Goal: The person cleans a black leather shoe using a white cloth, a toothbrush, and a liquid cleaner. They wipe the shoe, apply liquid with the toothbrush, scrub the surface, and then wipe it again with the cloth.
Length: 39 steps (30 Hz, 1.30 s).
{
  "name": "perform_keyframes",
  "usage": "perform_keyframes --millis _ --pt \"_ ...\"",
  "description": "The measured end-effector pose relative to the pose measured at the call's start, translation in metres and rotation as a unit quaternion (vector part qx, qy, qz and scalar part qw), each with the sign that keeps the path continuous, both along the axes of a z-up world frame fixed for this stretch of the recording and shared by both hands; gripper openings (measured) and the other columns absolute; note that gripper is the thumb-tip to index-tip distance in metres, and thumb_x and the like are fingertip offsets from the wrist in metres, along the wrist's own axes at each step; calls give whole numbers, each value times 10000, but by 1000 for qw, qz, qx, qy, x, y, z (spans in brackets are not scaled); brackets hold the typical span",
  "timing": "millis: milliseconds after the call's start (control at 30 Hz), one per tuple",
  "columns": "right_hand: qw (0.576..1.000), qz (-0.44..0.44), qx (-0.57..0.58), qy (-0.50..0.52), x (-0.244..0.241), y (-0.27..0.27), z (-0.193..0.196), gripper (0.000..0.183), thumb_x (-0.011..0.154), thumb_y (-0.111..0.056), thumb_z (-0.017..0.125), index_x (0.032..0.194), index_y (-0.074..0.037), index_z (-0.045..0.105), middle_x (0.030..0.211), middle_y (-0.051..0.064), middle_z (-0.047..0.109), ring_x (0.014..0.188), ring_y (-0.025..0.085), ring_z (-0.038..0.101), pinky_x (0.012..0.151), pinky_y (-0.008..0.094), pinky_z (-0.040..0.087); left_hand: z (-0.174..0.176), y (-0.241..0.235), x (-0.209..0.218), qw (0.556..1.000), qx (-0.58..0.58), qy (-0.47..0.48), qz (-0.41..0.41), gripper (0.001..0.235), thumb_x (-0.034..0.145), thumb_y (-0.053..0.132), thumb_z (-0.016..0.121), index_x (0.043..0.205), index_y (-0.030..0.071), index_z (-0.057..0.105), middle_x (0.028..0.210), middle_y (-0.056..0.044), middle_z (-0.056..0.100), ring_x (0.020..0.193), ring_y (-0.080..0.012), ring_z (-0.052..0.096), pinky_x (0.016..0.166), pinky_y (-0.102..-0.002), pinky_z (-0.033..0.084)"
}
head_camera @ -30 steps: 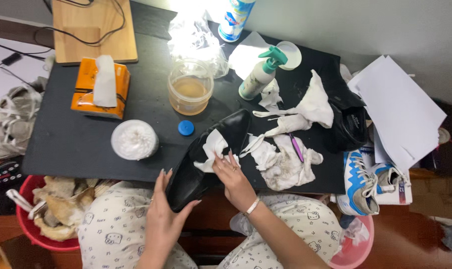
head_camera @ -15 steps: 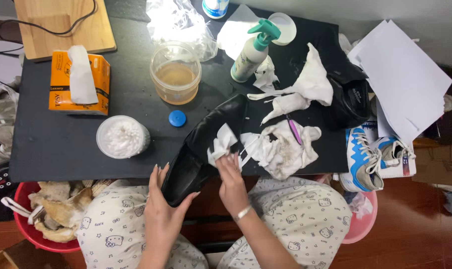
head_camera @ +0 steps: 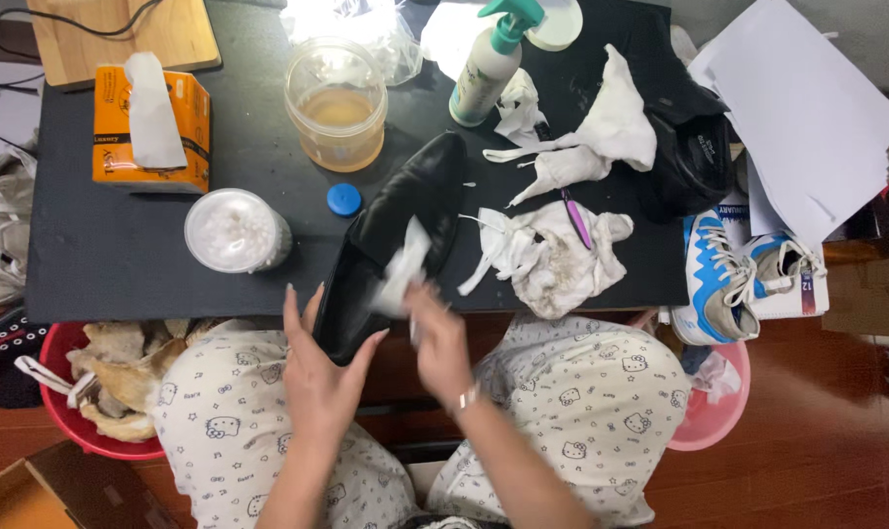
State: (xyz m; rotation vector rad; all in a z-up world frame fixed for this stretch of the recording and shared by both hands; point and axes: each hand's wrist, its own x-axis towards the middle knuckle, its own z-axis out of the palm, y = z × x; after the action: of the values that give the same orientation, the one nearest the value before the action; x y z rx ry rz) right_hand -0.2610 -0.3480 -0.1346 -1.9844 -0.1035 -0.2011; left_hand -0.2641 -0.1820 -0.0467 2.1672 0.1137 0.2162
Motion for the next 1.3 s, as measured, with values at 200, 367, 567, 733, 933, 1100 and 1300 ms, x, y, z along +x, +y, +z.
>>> perform_keyframes --millis 200,367,567,733,933,1100,1300 --pt "836 -118 507 175 -71 -25 10 273 981 -22 465 1211 46 596 1154 133 675 1080 236 688 1020 380 548 -1 6 -5 998 -49 -20 -37 995 833 198 830 1554 -55 193 1462 -239 521 1213 -415 625 955 -442 532" --pt "795 -129 565 178 -50 -76 25 376 1027 -192 505 1378 -59 482 1056 100 623 913 235 636 789 405 539 2 9 -4 994 41 -81 -63 276 873 152 810 919 -35 612 1453 -257 551 1133 -386 657 905 -430 547" --pt "880 -225 383 170 -12 -72 64 570 925 35 522 1457 -108 373 1310 105 596 1196 222 602 1022 361 510 -11 30 -8 992 -121 23 -38 348 917 149 735 743 -45 505 1359 -204 649 990 -213 656 864 -304 514" --pt "984 -158 -19 -87 32 -56 72 509 954 132 483 1441 13 573 1592 177 464 1476 320 473 1247 402 370 -34 35 -17 973 -189 135 9 387 976 166 705 753 -34 459 1110 -225 643 860 -226 516 799 -276 430" --pt "982 -70 -111 -135 68 -20 63 600 948 156 417 1487 -79 540 1744 214 262 1630 355 248 1295 387 356 -38 27 -18 987 -154 -16 44 324 1008 182 628 773 22 472 1385 -172 558 1215 -272 510 1096 -370 344" --pt "968 43 -198 -145 62 -21 78 583 955 45 498 1536 50 446 1680 297 188 1594 477 101 1325 578 85 -44 12 -24 981 -162 -105 37 266 1053 181 583 864 41 460 1142 -121 528 1175 -285 528 1327 -516 288" --pt "972 75 -206 -88 7 -9 54 528 995 58 442 1515 140 404 1652 305 284 1592 459 191 1323 607 105 -46 1 -29 987 -13 -157 -31 167 876 88 666 790 17 541 965 -153 547 1164 -421 519 1095 -511 376"
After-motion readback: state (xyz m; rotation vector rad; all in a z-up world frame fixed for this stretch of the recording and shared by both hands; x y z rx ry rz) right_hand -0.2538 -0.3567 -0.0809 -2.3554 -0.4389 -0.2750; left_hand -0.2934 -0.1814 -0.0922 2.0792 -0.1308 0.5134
